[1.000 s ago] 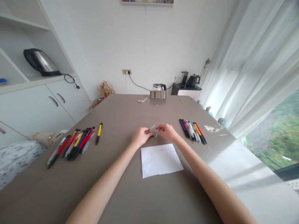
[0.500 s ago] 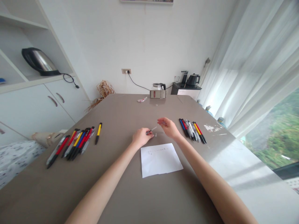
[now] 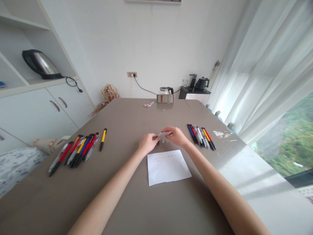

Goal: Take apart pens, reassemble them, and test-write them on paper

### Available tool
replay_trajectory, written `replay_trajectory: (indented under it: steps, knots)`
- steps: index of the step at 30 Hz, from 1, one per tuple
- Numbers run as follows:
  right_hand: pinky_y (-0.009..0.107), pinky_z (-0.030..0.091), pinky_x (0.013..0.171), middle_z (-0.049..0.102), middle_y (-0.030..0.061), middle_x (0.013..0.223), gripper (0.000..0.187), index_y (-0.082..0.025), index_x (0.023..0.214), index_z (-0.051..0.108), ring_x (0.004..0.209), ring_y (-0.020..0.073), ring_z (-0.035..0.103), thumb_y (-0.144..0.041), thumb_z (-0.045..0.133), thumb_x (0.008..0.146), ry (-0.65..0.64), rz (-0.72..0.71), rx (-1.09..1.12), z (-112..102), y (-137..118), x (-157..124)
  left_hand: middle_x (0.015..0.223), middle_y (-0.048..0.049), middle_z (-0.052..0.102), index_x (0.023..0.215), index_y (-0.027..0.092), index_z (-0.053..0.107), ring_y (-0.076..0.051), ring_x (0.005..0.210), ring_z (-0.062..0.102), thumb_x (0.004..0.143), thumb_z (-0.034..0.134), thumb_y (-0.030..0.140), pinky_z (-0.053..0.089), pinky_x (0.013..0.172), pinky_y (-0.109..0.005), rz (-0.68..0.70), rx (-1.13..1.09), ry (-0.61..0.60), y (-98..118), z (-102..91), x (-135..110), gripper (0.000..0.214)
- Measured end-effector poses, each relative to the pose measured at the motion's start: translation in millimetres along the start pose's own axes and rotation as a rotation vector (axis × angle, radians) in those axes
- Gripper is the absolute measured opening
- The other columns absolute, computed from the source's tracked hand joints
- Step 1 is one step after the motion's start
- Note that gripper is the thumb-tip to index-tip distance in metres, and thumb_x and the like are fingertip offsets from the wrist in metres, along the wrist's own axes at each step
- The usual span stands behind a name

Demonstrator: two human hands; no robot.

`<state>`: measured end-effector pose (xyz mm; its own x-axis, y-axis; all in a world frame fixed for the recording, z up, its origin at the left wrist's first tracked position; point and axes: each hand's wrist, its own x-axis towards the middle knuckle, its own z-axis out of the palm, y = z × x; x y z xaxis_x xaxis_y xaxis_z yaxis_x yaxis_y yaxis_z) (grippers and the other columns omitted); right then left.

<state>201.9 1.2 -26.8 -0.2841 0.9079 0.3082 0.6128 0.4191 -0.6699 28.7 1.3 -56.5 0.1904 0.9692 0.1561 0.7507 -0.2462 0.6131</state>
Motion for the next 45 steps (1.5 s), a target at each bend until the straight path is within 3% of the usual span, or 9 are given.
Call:
replay_trajectory:
  steps: [15, 22, 26, 31, 38, 45]
  knots:
    - [0.022, 0.044, 0.068, 0.057, 0.0056, 0.105, 0.048, -0.018, 0.107, 0.053, 0.080, 0.0124, 0.057, -0.010, 0.058, 0.060, -0.152, -0.017, 0.086, 2.0, 8.6, -0.2, 0.074, -0.0018, 0.064, 0.073, 0.023, 0.058, -0.018, 0.070, 0.057, 0.068, 0.054, 0.042, 0.035, 0.053, -0.024, -0.045, 0.117, -0.016, 5.0, -2.5, -4.0, 0.020]
    - [0.024, 0.040, 0.069, 0.062, 0.0049, 0.087, 0.029, -0.018, 0.097, 0.059, 0.074, 0.0132, 0.055, -0.016, 0.049, 0.070, -0.003, 0.182, -0.216, 0.7, 12.8, -1.1, 0.080, -0.0033, 0.065, 0.078, 0.022, 0.059, -0.018, 0.074, 0.058, 0.071, 0.053, 0.041, 0.037, 0.056, -0.024, -0.061, 0.093, 0.061, 3.5, 0.5, -2.9, 0.020]
    - [0.025, 0.039, 0.068, 0.062, 0.0065, 0.088, 0.025, -0.021, 0.093, 0.063, 0.078, 0.0169, 0.056, -0.023, 0.048, 0.074, -0.023, 0.272, -0.359, 2.4, 13.9, -3.4, 0.086, -0.0044, 0.065, 0.083, 0.022, 0.061, -0.017, 0.073, 0.058, 0.074, 0.050, 0.042, 0.038, 0.058, -0.023, -0.047, 0.054, 0.079, 2.3, 1.2, -2.8, 0.024]
    - [0.025, 0.038, 0.071, 0.060, 0.0051, 0.090, 0.028, -0.026, 0.095, 0.065, 0.081, 0.0170, 0.055, -0.024, 0.043, 0.077, -0.057, 0.179, -0.423, 7.2, 10.1, -5.5, 0.088, -0.0049, 0.065, 0.086, 0.022, 0.063, -0.015, 0.069, 0.058, 0.075, 0.048, 0.040, 0.038, 0.055, -0.022, -0.054, 0.032, 0.059, 2.7, -0.2, -2.9, 0.026]
    - [0.021, 0.038, 0.072, 0.060, 0.0036, 0.086, 0.027, -0.024, 0.092, 0.066, 0.080, 0.0148, 0.054, -0.025, 0.043, 0.077, -0.085, 0.115, -0.404, 7.9, 8.1, -6.2, 0.086, -0.0035, 0.066, 0.086, 0.023, 0.062, -0.016, 0.071, 0.058, 0.074, 0.050, 0.035, 0.039, 0.058, -0.023, -0.022, 0.051, 0.026, 2.5, 0.1, -1.8, 0.021]
    - [0.020, 0.039, 0.072, 0.061, 0.0019, 0.090, 0.028, -0.024, 0.093, 0.065, 0.080, 0.0135, 0.054, -0.019, 0.044, 0.075, -0.121, 0.072, -0.353, 13.2, 9.6, -4.4, 0.086, -0.0037, 0.066, 0.084, 0.024, 0.062, -0.018, 0.081, 0.058, 0.075, 0.049, 0.039, 0.040, 0.063, -0.024, -0.033, 0.114, 0.084, 3.4, 2.8, -4.2, 0.021]
